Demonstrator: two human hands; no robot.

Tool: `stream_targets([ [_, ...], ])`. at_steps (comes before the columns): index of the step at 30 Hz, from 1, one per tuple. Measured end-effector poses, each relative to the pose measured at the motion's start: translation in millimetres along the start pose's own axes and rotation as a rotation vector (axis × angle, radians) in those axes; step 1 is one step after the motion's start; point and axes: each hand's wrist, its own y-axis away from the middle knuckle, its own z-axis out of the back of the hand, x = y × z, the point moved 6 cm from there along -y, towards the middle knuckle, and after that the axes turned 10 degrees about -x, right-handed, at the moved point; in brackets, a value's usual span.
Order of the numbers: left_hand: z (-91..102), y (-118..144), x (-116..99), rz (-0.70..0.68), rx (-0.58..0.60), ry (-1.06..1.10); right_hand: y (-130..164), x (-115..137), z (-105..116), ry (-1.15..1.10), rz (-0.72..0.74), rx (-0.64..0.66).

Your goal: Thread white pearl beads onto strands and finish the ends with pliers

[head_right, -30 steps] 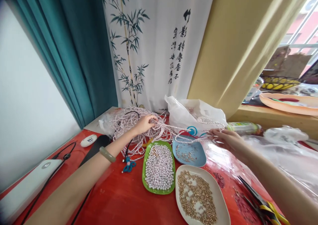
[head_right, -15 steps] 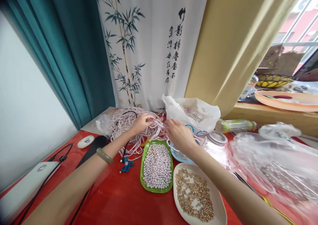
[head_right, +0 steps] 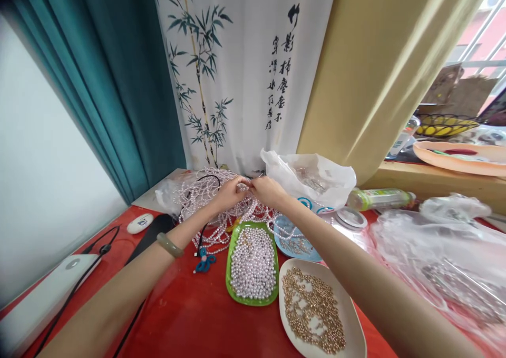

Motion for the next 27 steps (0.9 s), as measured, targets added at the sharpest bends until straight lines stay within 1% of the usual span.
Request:
stream_targets([
  [3, -3.0, 1, -3, 0.007, 0.056, -0.055, 0, -1, 4, 0.015, 0.023, 0.024],
  [6, -1.3, 0, -4, -0.019, 0.078, -0.148, 9, -8, 12, 0.009, 0.028, 0.058],
  [10, 2.9, -3, -4, -0.015, 0.097, -0.231, 31, -20, 22, -0.150, 0.028, 0.146],
  [11, 2.4, -4, -7, -0.035, 0.109, -0.257, 35, -22, 24, -0.176, 0.026, 0.161],
  [14, -2.3, -5, -21, -0.156, 0.114, -0.332, 40, -26, 26, -0.174, -0.009, 0.196],
  [16, -8.3, -6, -30, -0.217, 0.117, -0.316, 38, -26, 26, -0.164, -0.032, 0.213],
  [18, -18.1, -6, -35, -0.231, 0.177, -0.230, 35, -23, 27, -0.161, -0.038, 0.224],
  [21, -37.7, -2, -35, -0.231, 0.381, -0.133, 35, -22, 31, -0.148, -0.022, 0.246],
  [22, -42.0, -1, -34, -0.242, 0.425, -0.143, 37, -24, 33, -0.116, -0.013, 0.259],
  [23, -44.2, 0, -32, -0.256, 0.440, -0.170, 41, -29, 36, -0.058, -0.012, 0.274],
  [25, -43.4, 1, -29, -0.284, 0.407, -0.229, 50, -45, 47, 0.135, -0.040, 0.284],
  [26, -41.6, 2, -27, -0.292, 0.386, -0.243, 55, -57, 57, 0.250, -0.076, 0.269],
  [27, -39.6, 2, -25, -0.297, 0.372, -0.246, 60, -70, 70, 0.358, -0.131, 0.226],
])
